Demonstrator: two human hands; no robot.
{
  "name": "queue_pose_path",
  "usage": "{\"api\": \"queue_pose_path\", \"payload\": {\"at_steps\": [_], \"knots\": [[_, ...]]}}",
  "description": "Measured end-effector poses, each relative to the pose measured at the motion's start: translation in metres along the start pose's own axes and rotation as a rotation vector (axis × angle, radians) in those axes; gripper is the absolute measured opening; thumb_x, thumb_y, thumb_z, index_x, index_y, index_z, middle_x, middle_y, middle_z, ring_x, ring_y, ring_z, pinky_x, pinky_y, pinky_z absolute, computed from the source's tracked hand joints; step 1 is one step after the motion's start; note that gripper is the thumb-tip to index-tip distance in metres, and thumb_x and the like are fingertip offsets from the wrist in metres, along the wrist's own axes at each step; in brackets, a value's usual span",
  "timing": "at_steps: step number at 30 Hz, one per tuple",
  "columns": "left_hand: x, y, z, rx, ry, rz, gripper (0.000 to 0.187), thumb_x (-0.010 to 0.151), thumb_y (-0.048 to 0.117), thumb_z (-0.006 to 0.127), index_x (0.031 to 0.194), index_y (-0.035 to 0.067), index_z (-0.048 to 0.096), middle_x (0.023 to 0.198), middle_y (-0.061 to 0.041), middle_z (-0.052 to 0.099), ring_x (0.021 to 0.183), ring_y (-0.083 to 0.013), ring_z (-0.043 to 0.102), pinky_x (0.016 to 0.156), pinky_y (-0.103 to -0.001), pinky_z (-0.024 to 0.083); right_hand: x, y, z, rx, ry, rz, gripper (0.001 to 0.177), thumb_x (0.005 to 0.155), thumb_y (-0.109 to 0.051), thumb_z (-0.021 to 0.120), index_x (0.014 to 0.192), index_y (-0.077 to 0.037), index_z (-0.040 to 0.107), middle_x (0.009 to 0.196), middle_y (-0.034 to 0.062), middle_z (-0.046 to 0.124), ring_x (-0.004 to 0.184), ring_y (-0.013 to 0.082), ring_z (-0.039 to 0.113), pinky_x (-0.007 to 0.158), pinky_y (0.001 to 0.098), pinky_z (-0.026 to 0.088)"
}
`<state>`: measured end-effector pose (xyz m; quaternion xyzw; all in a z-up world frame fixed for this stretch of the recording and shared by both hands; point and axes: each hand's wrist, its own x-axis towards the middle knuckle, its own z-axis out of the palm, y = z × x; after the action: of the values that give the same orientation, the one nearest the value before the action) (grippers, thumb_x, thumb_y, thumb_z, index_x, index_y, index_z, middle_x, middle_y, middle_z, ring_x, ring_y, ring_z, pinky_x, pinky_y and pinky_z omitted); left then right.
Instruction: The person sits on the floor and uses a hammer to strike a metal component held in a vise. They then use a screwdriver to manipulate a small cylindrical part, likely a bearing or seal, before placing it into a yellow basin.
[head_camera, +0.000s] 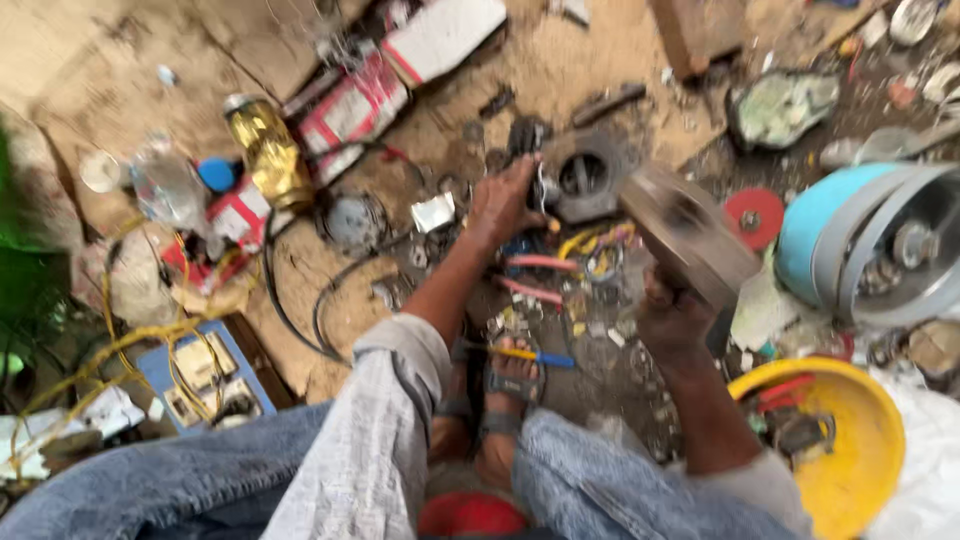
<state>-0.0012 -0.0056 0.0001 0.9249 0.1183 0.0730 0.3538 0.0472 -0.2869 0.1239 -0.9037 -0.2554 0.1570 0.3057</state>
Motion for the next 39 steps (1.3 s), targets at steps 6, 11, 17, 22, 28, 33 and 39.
{"api": "queue_pose_path", "payload": {"at_steps": [6,11,17,22,28,33,39], "knots": [[0.017,0.001,-0.020,0.097,-0.097,-0.078,0.111,0.064,0.042,0.096,0.153,0.013,0.038,0.116,-0.021,0.071,0.104,-0.0395,0.069,0.099,-0.053,0.048,0.010,-0.033,0.018,-0.225,-0.014,-0.049,0.060,0.100,-0.029,0.067,0.147,0.005,0.050,0.116,0.0363,0.063,0.100,0.0518,0.062,0.075,0.0509,0.052],[-0.021,0.015,0.007,0.018,-0.101,-0.114,0.112,0.056,0.050,0.097,0.145,0.013,0.040,0.117,-0.022,0.070,0.099,-0.0424,0.069,0.087,-0.054,0.050,-0.028,-0.025,-0.019,-0.061,-0.006,0.120,0.041,0.102,-0.033,0.058,0.131,-0.003,0.060,0.092,0.0230,0.068,0.087,0.0395,0.071,0.073,0.0472,0.053],[-0.017,-0.006,0.019,0.015,0.002,-0.017,0.114,0.058,0.051,0.096,0.147,0.009,0.038,0.119,-0.023,0.071,0.100,-0.0414,0.071,0.081,-0.050,0.056,-0.010,-0.005,0.009,0.058,-0.028,-0.081,0.025,0.105,-0.021,0.058,0.121,-0.003,0.064,0.092,0.0229,0.068,0.084,0.0368,0.065,0.074,0.0460,0.053],[0.025,-0.016,-0.015,0.218,-0.121,-0.093,0.112,0.072,0.039,0.091,0.164,0.013,0.035,0.111,-0.019,0.074,0.098,-0.0382,0.072,0.084,-0.051,0.055,0.029,-0.045,0.018,-0.144,0.049,-0.105,0.060,0.099,-0.028,0.065,0.147,0.005,0.050,0.103,0.0318,0.066,0.086,0.0482,0.066,0.066,0.0496,0.051],[0.003,0.000,0.005,0.060,0.026,-0.025,0.112,0.051,0.051,0.095,0.143,0.011,0.044,0.129,-0.021,0.066,0.105,-0.0407,0.069,0.085,-0.048,0.055,-0.005,-0.023,-0.022,0.036,0.157,-0.079,0.031,0.098,-0.026,0.060,0.112,0.002,0.062,0.088,0.0235,0.066,0.081,0.0427,0.067,0.070,0.0484,0.052],[-0.014,0.019,-0.010,0.013,-0.063,-0.081,0.106,0.063,0.049,0.093,0.148,0.010,0.044,0.139,-0.018,0.064,0.110,-0.0355,0.070,0.089,-0.046,0.056,-0.017,-0.025,0.006,-0.030,-0.033,-0.191,0.016,0.102,-0.013,0.060,0.110,0.001,0.063,0.098,0.0233,0.065,0.088,0.0447,0.064,0.079,0.0522,0.052],[-0.019,0.017,-0.012,0.142,-0.331,-0.238,0.116,0.074,0.055,0.088,0.165,0.011,0.032,0.128,-0.018,0.069,0.118,-0.0350,0.067,0.105,-0.049,0.049,-0.014,-0.021,0.001,-0.161,0.161,-0.148,0.033,0.107,-0.029,0.063,0.107,0.003,0.058,0.090,0.0263,0.061,0.086,0.0482,0.059,0.072,0.0518,0.048]]}}
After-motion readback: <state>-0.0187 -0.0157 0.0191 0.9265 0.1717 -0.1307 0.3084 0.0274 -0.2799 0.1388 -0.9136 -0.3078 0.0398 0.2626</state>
